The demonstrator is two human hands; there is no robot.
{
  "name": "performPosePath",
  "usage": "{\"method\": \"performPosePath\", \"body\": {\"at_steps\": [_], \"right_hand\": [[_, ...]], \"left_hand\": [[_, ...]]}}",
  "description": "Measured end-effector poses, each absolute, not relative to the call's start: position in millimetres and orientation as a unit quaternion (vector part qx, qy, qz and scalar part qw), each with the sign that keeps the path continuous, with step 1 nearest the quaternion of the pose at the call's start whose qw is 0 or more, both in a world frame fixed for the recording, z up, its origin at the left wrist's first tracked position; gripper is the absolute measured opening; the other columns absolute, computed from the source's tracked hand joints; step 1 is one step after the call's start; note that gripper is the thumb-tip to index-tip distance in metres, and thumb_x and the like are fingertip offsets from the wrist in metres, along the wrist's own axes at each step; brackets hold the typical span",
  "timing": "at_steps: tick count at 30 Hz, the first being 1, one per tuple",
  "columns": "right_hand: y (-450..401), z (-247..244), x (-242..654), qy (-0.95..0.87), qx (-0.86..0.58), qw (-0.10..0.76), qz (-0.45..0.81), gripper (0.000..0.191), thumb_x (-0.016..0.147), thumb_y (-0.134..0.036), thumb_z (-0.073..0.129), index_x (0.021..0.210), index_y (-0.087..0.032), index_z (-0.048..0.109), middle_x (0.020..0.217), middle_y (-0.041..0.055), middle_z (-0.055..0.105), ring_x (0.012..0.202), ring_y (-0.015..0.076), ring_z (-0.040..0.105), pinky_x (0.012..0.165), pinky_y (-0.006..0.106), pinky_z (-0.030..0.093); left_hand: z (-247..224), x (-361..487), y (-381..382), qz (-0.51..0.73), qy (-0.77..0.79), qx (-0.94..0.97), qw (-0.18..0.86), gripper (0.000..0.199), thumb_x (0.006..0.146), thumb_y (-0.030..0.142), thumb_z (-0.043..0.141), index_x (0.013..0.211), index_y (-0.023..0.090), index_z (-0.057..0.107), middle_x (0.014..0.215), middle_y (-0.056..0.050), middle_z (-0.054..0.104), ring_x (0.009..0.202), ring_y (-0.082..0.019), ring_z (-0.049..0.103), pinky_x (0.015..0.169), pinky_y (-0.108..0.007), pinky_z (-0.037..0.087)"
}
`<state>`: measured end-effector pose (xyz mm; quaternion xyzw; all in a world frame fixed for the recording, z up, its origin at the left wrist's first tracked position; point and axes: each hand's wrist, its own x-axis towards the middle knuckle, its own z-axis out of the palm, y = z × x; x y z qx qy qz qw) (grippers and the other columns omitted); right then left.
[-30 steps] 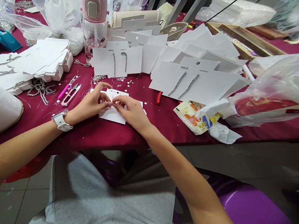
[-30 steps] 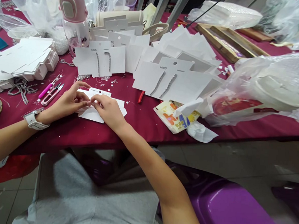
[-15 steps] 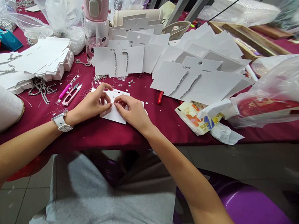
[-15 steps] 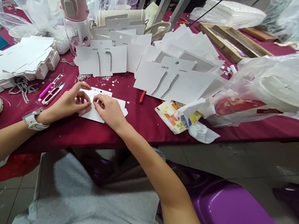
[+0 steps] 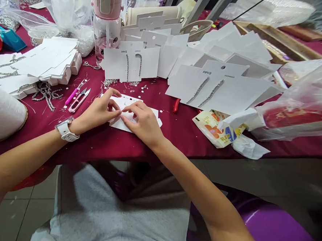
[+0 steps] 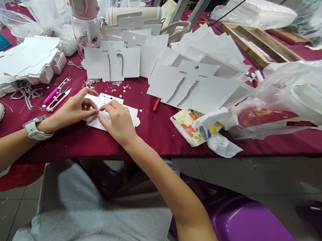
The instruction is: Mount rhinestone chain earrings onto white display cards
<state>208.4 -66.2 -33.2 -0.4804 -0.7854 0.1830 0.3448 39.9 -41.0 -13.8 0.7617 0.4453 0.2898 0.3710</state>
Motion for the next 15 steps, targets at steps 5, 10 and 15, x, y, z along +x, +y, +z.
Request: {"method": "performPosePath", "body": {"at_steps": [5,10,15], "right_hand": [[-65.7,-32.5,205.4,-0.774,-0.497,0.34,0.198,0.012,0.075,-0.021,0.062,0.086,-0.017,0.066,0.087,0.0058,0.061,0.081,0.0178,0.055,0.077,0.034,0.042],[-65.6,-28.0,203.7,-0.745,-0.529,0.334,0.233,0.005,0.074,-0.02,0.064,0.075,-0.021,0.068,0.075,0.0026,0.062,0.078,0.0174,0.054,0.076,0.034,0.04],[-65.5,-24.5,202.9,-0.733,-0.54,0.323,0.258,0.007,0.074,-0.02,0.063,0.075,-0.021,0.07,0.071,0.0019,0.062,0.076,0.0163,0.052,0.077,0.033,0.039]], "left_hand": [[-14.0,40.0,-40.9,0.289,0.452,0.753,0.38,0.036,0.073,0.021,0.063,0.102,0.018,0.042,0.069,0.004,0.062,0.057,-0.008,0.056,0.052,-0.02,0.039],[-10.6,40.4,-42.1,0.286,0.447,0.756,0.384,0.035,0.073,0.021,0.064,0.101,0.018,0.042,0.066,0.004,0.061,0.058,-0.009,0.057,0.051,-0.02,0.037],[-11.6,38.5,-40.0,0.282,0.43,0.772,0.373,0.037,0.073,0.019,0.064,0.102,0.019,0.041,0.065,0.005,0.058,0.055,-0.009,0.054,0.05,-0.02,0.037]]}}
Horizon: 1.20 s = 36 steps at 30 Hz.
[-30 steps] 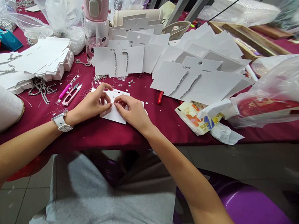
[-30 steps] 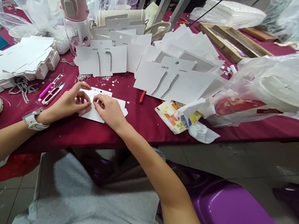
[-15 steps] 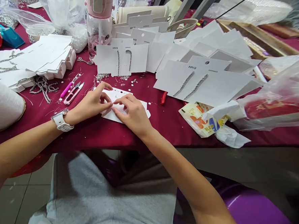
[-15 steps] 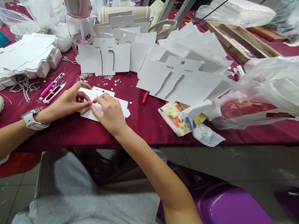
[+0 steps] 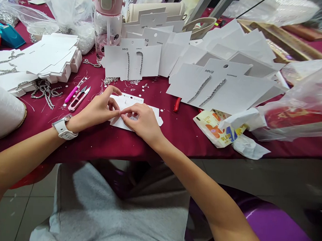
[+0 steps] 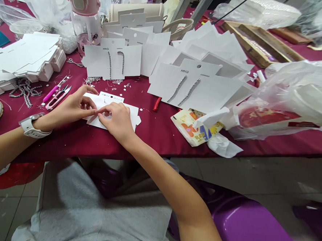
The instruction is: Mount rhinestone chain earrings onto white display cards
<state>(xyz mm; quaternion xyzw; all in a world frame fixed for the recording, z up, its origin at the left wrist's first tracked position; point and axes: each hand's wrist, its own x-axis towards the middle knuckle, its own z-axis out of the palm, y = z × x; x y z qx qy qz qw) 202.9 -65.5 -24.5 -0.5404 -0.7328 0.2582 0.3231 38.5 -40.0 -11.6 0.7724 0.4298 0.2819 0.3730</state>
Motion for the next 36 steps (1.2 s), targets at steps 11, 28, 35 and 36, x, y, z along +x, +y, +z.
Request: {"method": "performPosePath", "body": {"at_steps": [11,28,35,36], "right_hand": [[-62.8,-29.2,204.2,-0.753,-0.539,0.283,0.251,0.01,0.078,-0.022,0.056,0.075,-0.02,0.065,0.078,0.0013,0.062,0.082,0.0174,0.051,0.082,0.035,0.036],[-56.0,-32.5,208.9,-0.77,-0.521,0.241,0.28,0.011,0.081,-0.022,0.049,0.08,-0.023,0.06,0.083,0.0001,0.059,0.09,0.0188,0.047,0.088,0.038,0.031],[-56.0,-27.3,204.4,-0.763,-0.552,0.189,0.28,0.013,0.084,-0.017,0.045,0.079,-0.022,0.055,0.093,0.0015,0.057,0.099,0.0201,0.044,0.092,0.04,0.027],[-56.0,-27.5,203.9,-0.765,-0.554,0.183,0.274,0.013,0.084,-0.017,0.044,0.079,-0.022,0.055,0.094,0.0019,0.057,0.099,0.0204,0.044,0.092,0.041,0.027]], "left_hand": [[-6.8,38.6,-42.8,0.19,0.352,0.911,0.102,0.036,0.083,0.016,0.05,0.118,0.011,0.04,0.086,-0.005,0.064,0.084,-0.017,0.058,0.079,-0.031,0.041],[-4.1,35.9,-43.2,0.149,0.274,0.949,-0.055,0.025,0.088,0.018,0.038,0.113,0.013,0.041,0.084,-0.005,0.066,0.083,-0.019,0.058,0.075,-0.029,0.039],[-3.5,35.7,-43.6,0.156,0.262,0.95,-0.066,0.025,0.089,0.018,0.039,0.114,0.013,0.04,0.085,-0.005,0.065,0.083,-0.019,0.057,0.076,-0.029,0.04],[-3.9,35.8,-43.3,0.156,0.262,0.95,-0.068,0.025,0.089,0.018,0.039,0.114,0.013,0.041,0.084,-0.005,0.065,0.082,-0.019,0.057,0.076,-0.029,0.04]]}}
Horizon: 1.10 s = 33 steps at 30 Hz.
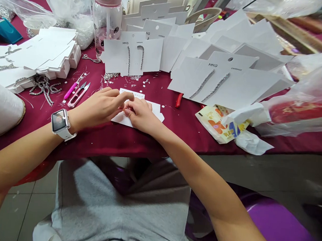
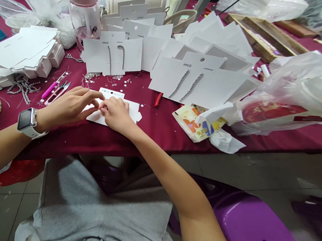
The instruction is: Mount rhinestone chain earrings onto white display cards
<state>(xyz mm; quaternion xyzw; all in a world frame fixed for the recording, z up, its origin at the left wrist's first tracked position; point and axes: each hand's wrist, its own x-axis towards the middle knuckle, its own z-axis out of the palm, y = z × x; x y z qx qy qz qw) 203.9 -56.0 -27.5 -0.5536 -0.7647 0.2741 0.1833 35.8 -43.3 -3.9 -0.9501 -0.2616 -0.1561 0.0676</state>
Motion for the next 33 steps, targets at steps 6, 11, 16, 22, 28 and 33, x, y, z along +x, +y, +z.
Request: {"method": "performPosePath", "body": {"at_steps": [6,11,16,22,28,33], "right_hand": [[-58.9,-26.4,205.0,-0.772,-0.546,0.18,0.271,0.011,0.085,-0.019,0.043,0.083,-0.023,0.053,0.099,0.0026,0.055,0.102,0.021,0.043,0.094,0.042,0.026],[-61.6,-22.1,206.3,-0.767,-0.546,0.19,0.278,0.009,0.083,-0.021,0.045,0.086,-0.022,0.054,0.095,0.0026,0.056,0.099,0.0195,0.045,0.095,0.04,0.028],[-57.1,-25.1,207.1,-0.76,-0.543,0.22,0.282,0.01,0.079,-0.022,0.051,0.084,-0.021,0.06,0.084,0.0018,0.058,0.089,0.0179,0.05,0.087,0.037,0.034],[-52.8,-25.4,208.6,-0.755,-0.536,0.238,0.292,0.01,0.077,-0.023,0.053,0.076,-0.019,0.063,0.081,0.0025,0.061,0.079,0.0168,0.051,0.077,0.034,0.037],[-52.3,-25.8,208.3,-0.757,-0.533,0.242,0.29,0.012,0.078,-0.019,0.052,0.077,-0.019,0.065,0.081,0.0025,0.063,0.082,0.0168,0.052,0.077,0.033,0.036],[-53.8,-28.2,208.2,-0.762,-0.536,0.242,0.271,0.01,0.08,-0.023,0.055,0.079,-0.02,0.064,0.084,0.0027,0.063,0.085,0.018,0.052,0.081,0.034,0.036]], "left_hand": [[-8.3,37.6,-41.3,-0.171,-0.293,-0.941,0.006,0.025,0.088,0.021,0.044,0.111,0.013,0.042,0.084,-0.005,0.065,0.082,-0.019,0.059,0.076,-0.03,0.042],[-10.0,38.4,-41.6,-0.221,-0.313,-0.919,-0.09,0.028,0.082,0.016,0.052,0.108,0.014,0.043,0.086,-0.003,0.065,0.08,-0.015,0.061,0.077,-0.027,0.043],[-6.4,39.3,-43.9,-0.216,-0.339,-0.905,-0.138,0.029,0.08,0.014,0.053,0.108,0.014,0.043,0.085,-0.002,0.065,0.079,-0.014,0.062,0.073,-0.026,0.044],[-6.0,41.6,-45.0,-0.229,-0.394,-0.861,-0.225,0.026,0.077,0.015,0.056,0.102,0.016,0.048,0.082,-0.002,0.067,0.073,-0.011,0.062,0.065,-0.021,0.044],[-9.5,38.9,-41.2,-0.247,-0.42,-0.817,-0.308,0.023,0.075,0.019,0.058,0.097,0.015,0.054,0.081,-0.003,0.068,0.075,-0.014,0.064,0.064,-0.022,0.046],[-10.8,37.5,-39.9,-0.254,-0.42,-0.802,-0.342,0.02,0.074,0.021,0.058,0.093,0.015,0.056,0.082,-0.004,0.066,0.08,-0.015,0.065,0.064,-0.022,0.048]]}}
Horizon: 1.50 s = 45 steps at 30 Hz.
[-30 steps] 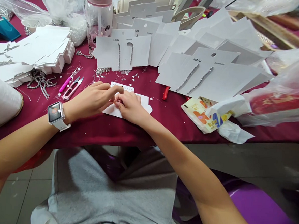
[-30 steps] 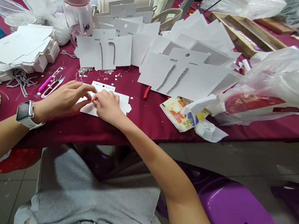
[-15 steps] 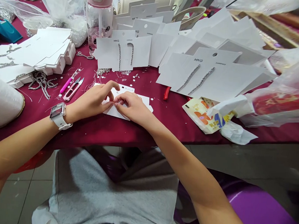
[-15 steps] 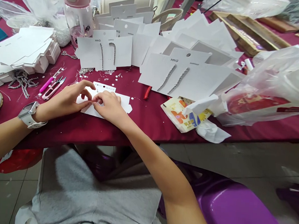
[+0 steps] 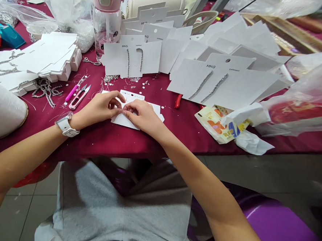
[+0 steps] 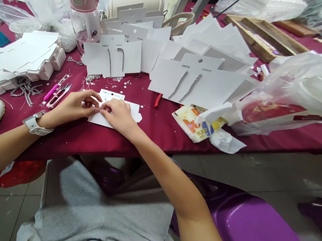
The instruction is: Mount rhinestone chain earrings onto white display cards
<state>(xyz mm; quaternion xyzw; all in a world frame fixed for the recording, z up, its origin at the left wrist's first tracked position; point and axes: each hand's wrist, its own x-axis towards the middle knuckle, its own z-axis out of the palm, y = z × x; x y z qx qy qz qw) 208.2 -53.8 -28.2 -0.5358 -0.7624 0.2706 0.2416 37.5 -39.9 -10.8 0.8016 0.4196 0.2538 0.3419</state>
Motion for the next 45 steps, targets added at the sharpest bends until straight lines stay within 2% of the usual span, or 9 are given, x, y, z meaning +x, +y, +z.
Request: {"method": "performPosePath", "body": {"at_steps": [8,13,18,21,26,33,41,45], "right_hand": [[-59.1,-29.1,206.3,-0.773,-0.54,0.235,0.238,0.009,0.083,-0.025,0.054,0.082,-0.021,0.062,0.087,0.0035,0.061,0.092,0.0205,0.049,0.088,0.036,0.033],[-61.4,-30.8,204.9,-0.799,-0.532,0.208,0.187,0.016,0.088,-0.028,0.046,0.089,-0.019,0.06,0.094,0.0072,0.06,0.094,0.0226,0.048,0.086,0.037,0.033],[-63.0,-32.7,201.4,-0.826,-0.522,0.18,0.117,0.025,0.09,-0.029,0.036,0.094,-0.016,0.057,0.099,0.0113,0.059,0.094,0.0248,0.048,0.083,0.039,0.033],[-63.6,-31.5,199.0,-0.829,-0.522,0.175,0.1,0.026,0.09,-0.027,0.035,0.094,-0.016,0.057,0.097,0.0107,0.06,0.093,0.0243,0.049,0.082,0.038,0.033],[-63.0,-29.6,198.0,-0.823,-0.517,0.207,0.111,0.022,0.088,-0.024,0.037,0.085,-0.017,0.058,0.089,0.0082,0.061,0.087,0.0216,0.05,0.079,0.035,0.035],[-63.3,-29.4,200.9,-0.8,-0.503,0.286,0.159,0.014,0.08,-0.017,0.041,0.069,-0.019,0.049,0.072,0.0027,0.054,0.068,0.0145,0.046,0.068,0.028,0.037],[-62.9,-28.5,207.2,-0.823,-0.474,0.274,0.15,0.013,0.08,-0.018,0.038,0.068,-0.02,0.043,0.073,0.0043,0.052,0.072,0.0161,0.047,0.069,0.029,0.038],[-63.1,-29.6,210.0,-0.842,-0.469,0.232,0.129,0.011,0.078,-0.017,0.037,0.069,-0.021,0.042,0.074,0.0061,0.053,0.074,0.0183,0.047,0.072,0.032,0.039]], "left_hand": [[-14.3,40.1,-39.7,0.27,0.441,0.775,0.364,0.021,0.071,0.023,0.057,0.089,0.013,0.058,0.08,-0.004,0.066,0.078,-0.017,0.064,0.066,-0.024,0.049],[-13.6,40.1,-38.6,0.269,0.454,0.761,0.378,0.02,0.07,0.025,0.059,0.087,0.014,0.059,0.08,-0.005,0.067,0.079,-0.017,0.064,0.069,-0.026,0.049],[-11.6,41.0,-38.9,0.264,0.464,0.745,0.399,0.021,0.07,0.027,0.058,0.087,0.013,0.059,0.077,-0.006,0.067,0.072,-0.016,0.064,0.057,-0.022,0.046],[-10.0,42.5,-39.9,0.269,0.466,0.741,0.402,0.022,0.069,0.024,0.059,0.087,0.013,0.058,0.076,-0.005,0.067,0.07,-0.015,0.062,0.056,-0.022,0.045],[-7.5,44.0,-42.0,0.284,0.461,0.738,0.403,0.02,0.066,0.018,0.057,0.085,0.013,0.057,0.07,-0.002,0.063,0.062,-0.011,0.057,0.053,-0.02,0.042],[-7.3,44.5,-42.3,0.298,0.453,0.744,0.389,0.023,0.063,0.012,0.053,0.086,0.016,0.054,0.061,0.003,0.058,0.055,-0.009,0.052,0.053,-0.021,0.04],[-3.2,42.8,-44.2,0.256,0.411,0.822,0.298,0.027,0.07,0.01,0.046,0.096,0.015,0.051,0.065,0.003,0.056,0.058,-0.01,0.05,0.057,-0.021,0.039],[1.6,40.0,-42.8,0.139,0.362,0.908,0.157,0.032,0.077,0.01,0.042,0.109,0.011,0.048,0.072,-0.002,0.06,0.065,-0.014,0.054,0.063,-0.025,0.041]]}}
